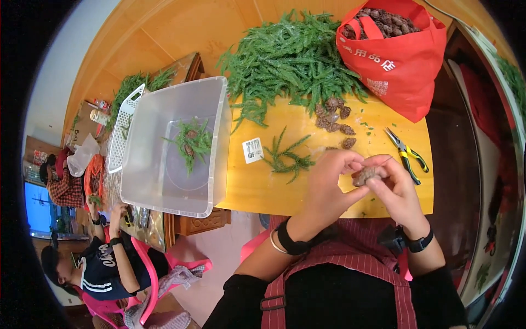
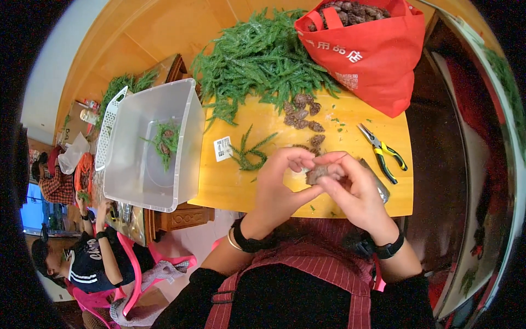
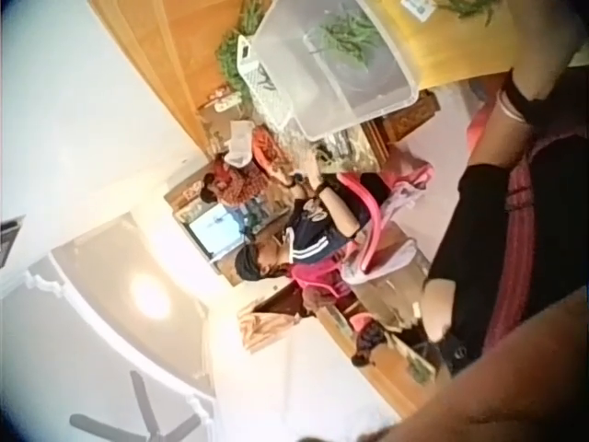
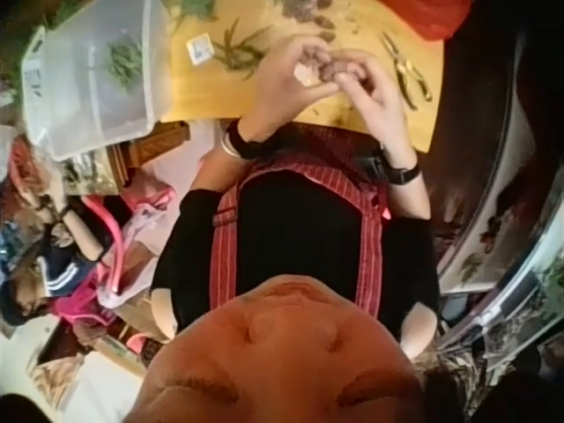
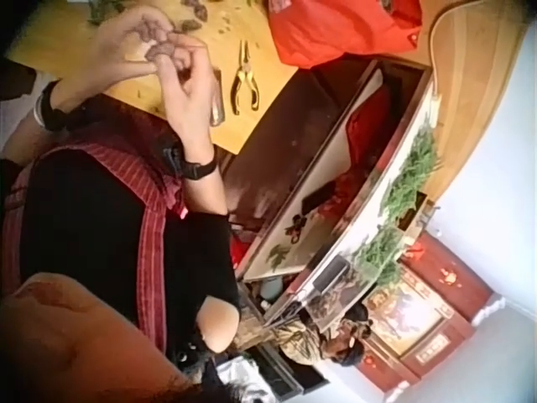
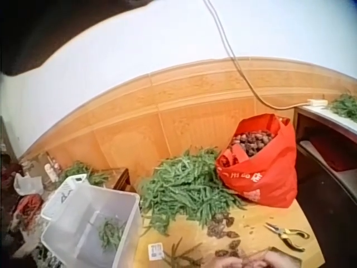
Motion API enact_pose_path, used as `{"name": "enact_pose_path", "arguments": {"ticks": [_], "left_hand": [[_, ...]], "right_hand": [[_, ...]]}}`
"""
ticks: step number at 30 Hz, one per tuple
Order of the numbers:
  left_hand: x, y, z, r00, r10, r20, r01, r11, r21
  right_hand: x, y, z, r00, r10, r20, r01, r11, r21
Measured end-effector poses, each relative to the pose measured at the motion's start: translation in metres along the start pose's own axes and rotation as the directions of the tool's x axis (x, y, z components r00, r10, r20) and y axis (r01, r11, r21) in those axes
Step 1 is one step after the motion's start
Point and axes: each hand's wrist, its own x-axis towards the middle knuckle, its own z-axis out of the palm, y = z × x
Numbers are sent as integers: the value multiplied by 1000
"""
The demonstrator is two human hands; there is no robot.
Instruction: Trimming green pine-like branches with snips and sorting the trimmed parts.
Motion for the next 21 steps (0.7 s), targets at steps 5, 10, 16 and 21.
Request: {"name": "enact_pose_path", "arguments": {"ticks": [5, 10, 16, 21], "left_hand": [[0, -24, -40, 998, -27, 52, 1, 894, 447], [-13, -49, -60, 936, -346, 61, 180, 621, 763], [-8, -83, -61, 939, -332, 93, 111, 546, 831], [13, -45, -73, 931, -363, 26, 328, 867, 375]], "right_hand": [[2, 11, -10, 996, -20, -87, 13, 997, -81], [2, 9, -11, 990, -50, -130, 43, 998, -56], [-3, 3, -13, 997, -35, -74, 27, 993, -112], [-6, -2, -17, 995, -69, -75, 62, 993, -97]]}}
